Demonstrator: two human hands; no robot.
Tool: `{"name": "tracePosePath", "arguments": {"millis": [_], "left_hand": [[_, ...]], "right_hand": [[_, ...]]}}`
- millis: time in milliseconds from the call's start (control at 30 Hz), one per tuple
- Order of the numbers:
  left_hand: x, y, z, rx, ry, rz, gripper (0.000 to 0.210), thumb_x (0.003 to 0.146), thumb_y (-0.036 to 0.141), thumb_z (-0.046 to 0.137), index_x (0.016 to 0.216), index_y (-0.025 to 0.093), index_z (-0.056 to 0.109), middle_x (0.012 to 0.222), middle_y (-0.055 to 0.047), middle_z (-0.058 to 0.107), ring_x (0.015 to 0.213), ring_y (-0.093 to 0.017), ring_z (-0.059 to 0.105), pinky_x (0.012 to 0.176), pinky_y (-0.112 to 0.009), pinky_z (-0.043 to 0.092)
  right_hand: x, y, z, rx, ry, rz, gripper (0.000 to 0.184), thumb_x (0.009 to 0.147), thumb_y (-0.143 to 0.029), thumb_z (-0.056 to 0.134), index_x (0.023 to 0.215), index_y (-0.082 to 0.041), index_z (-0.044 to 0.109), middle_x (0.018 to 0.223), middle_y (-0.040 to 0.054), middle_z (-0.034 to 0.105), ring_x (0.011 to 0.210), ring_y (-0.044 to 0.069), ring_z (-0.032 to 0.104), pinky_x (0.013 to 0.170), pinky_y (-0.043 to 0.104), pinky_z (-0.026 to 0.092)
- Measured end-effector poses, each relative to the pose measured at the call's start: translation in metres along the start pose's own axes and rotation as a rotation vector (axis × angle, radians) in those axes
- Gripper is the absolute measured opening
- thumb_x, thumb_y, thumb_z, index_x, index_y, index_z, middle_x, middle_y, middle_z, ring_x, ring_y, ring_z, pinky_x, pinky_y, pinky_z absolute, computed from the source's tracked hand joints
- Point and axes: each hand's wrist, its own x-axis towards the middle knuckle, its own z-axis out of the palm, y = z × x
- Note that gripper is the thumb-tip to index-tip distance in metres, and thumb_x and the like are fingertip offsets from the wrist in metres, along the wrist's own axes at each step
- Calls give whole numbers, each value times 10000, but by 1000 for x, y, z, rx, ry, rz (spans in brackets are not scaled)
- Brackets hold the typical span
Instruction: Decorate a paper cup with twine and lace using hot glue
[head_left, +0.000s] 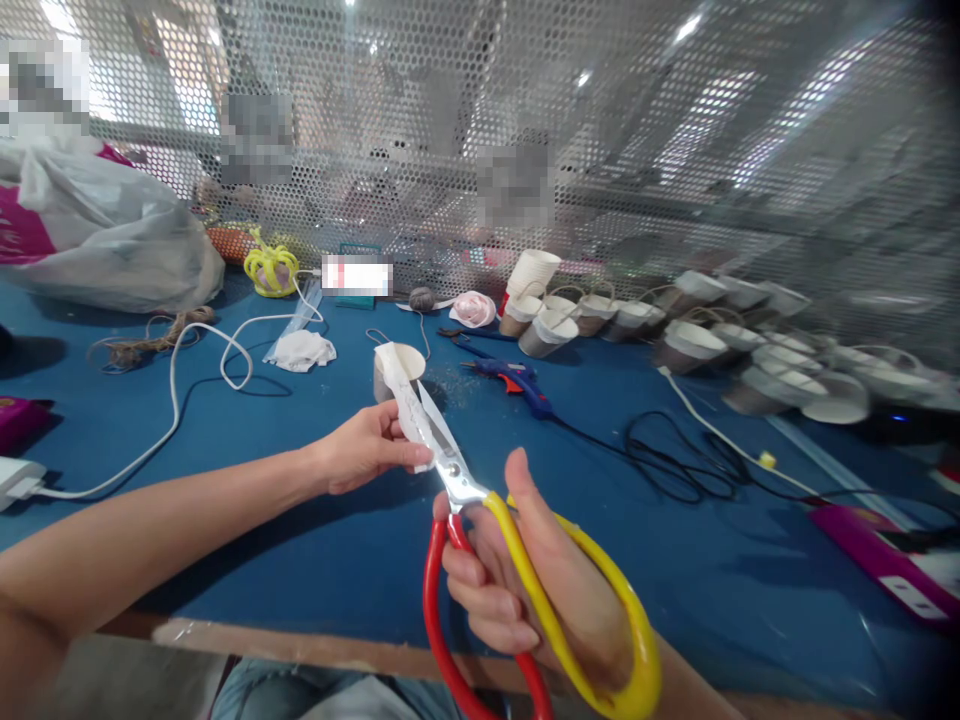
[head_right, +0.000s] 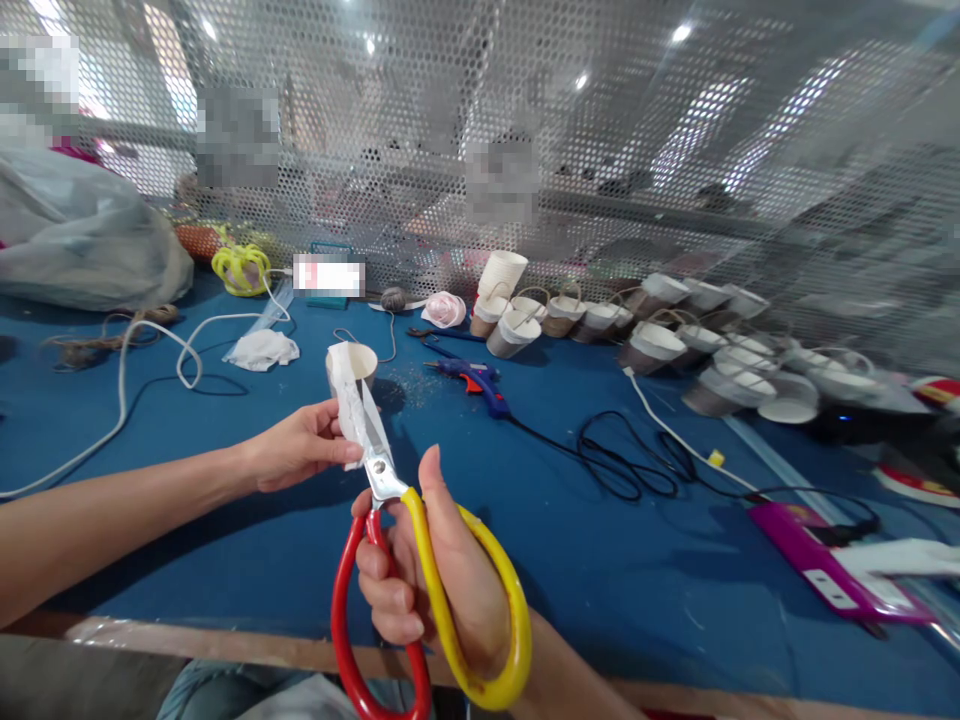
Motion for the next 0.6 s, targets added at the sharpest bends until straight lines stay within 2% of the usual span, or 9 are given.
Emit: {"name": "tracePosePath", "arguments": {"millis": [267,600], "left_hand": [[1,-1,-1,-9,-37,8,429,506,188,835,829,115,561,692,7,649,601,-76,562,576,-201,403],[0,-1,-2,33,-51,19,499,505,242,839,911,137,569,714,11,632,624,-85,548,617,-226,406]], "right_hand": [[6,-4,3,-1,-6,-15,707,786,-738,159,760,-172,581,492,-20,454,321,23,314,295,107,217],[7,-5,4,-27,11,-22,666,834,-678,135,757,-173,562,454,-55,411,272,-2,197,249,90,189]]}}
